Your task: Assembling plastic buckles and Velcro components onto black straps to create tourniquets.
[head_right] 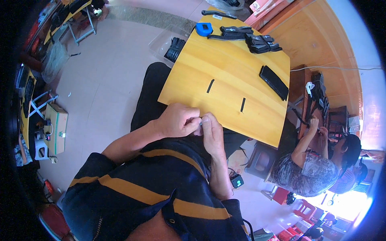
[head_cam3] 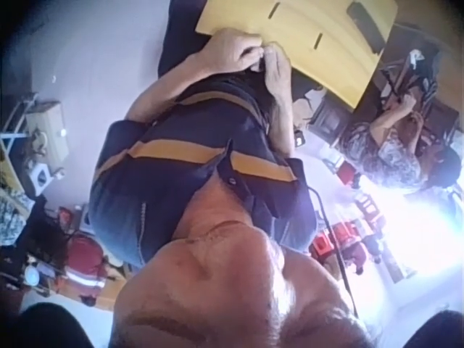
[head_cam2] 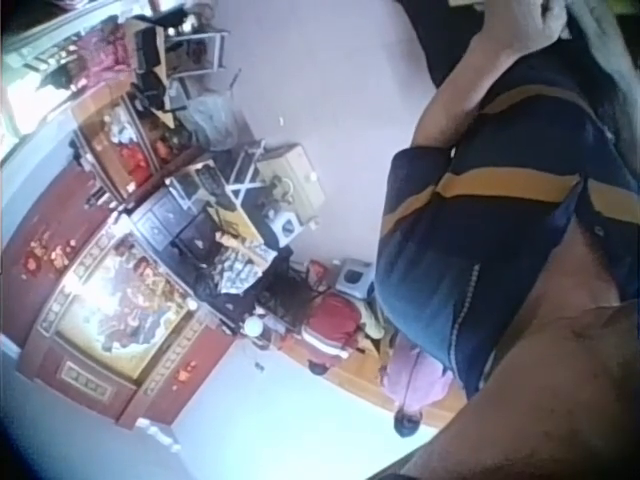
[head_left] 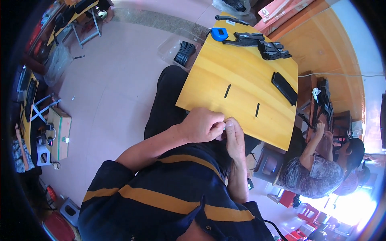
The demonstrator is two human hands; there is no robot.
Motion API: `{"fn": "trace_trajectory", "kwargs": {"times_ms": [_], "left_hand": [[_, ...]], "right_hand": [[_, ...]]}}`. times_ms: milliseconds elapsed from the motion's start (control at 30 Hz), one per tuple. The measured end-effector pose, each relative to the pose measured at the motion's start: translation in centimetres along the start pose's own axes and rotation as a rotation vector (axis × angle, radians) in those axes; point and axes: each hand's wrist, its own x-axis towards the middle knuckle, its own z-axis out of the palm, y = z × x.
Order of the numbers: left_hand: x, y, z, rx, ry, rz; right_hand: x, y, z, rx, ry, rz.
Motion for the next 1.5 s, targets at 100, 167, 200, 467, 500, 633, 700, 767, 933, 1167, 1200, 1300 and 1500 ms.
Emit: {"fn": "trace_trajectory", "kwargs": {"times_ms": [100, 167, 200, 467, 500, 633, 700, 767, 933, 1167, 1200, 1300, 1500], "left_hand": [[0.0, -0.1, 0.3, -0.012, 0.022, -0.001], [0.1, 0.3, 0.5, -0.034, 0.048, 0.013], [0.1, 0.4, 0.5, -0.069, 0.026, -0.009], [-0.6, 0.7, 0.6, -0.445, -0.018, -0.319], [-0.8, 0.6, 0.6, -0.442, 0.011, -0.38], [-1.4, -1.0, -2.2, -0.868, 0.384, -0.584], [-1.4, -2.6, -5.7, -0.893, 0.565, -0.596], [-2.7, -4.5, -9.5, -0.987, 0.687, -0.57], [-1.8, -2.9, -13.3, -0.891, 0.624, -0.495], [-4.4, -10.0, -25.3, -1.304, 0.912, -0.079], [-4.2, -9.5, -26.1, -1.143, 0.963, -0.117], [-1.8, -7.7, -24.4, -0.824, 0.954, -0.332], [8.7, -5.4, -15.4, -0.488, 0.547, -0.353]], "right_hand": [[0.0, -0.7, -0.1, 0.107, -0.049, 0.067], [0.1, -0.6, -0.3, 0.073, -0.095, 0.037], [0.1, -0.5, -0.4, 0.038, -0.148, 0.012], [0.4, 0.7, 0.1, 0.193, -0.054, 0.009], [0.2, 0.2, 0.2, 0.194, -0.01, 0.013], [0.0, -0.1, -2.1, 0.251, 0.235, 0.045], [-0.5, 0.7, -4.4, 0.348, 0.403, 0.053], [-1.1, 1.3, -6.6, 0.499, 0.46, 0.055], [-1.3, 2.3, -8.2, 0.548, 0.44, -0.03], [-6.2, 6.6, -17.8, 0.853, 0.817, -0.06], [-7.5, 6.3, -18.6, 0.781, 0.78, -0.096], [-8.4, 4.5, -17.8, 0.744, 0.697, -0.093], [-5.6, 5.3, -12.0, 0.756, 0.484, -0.027]]}}
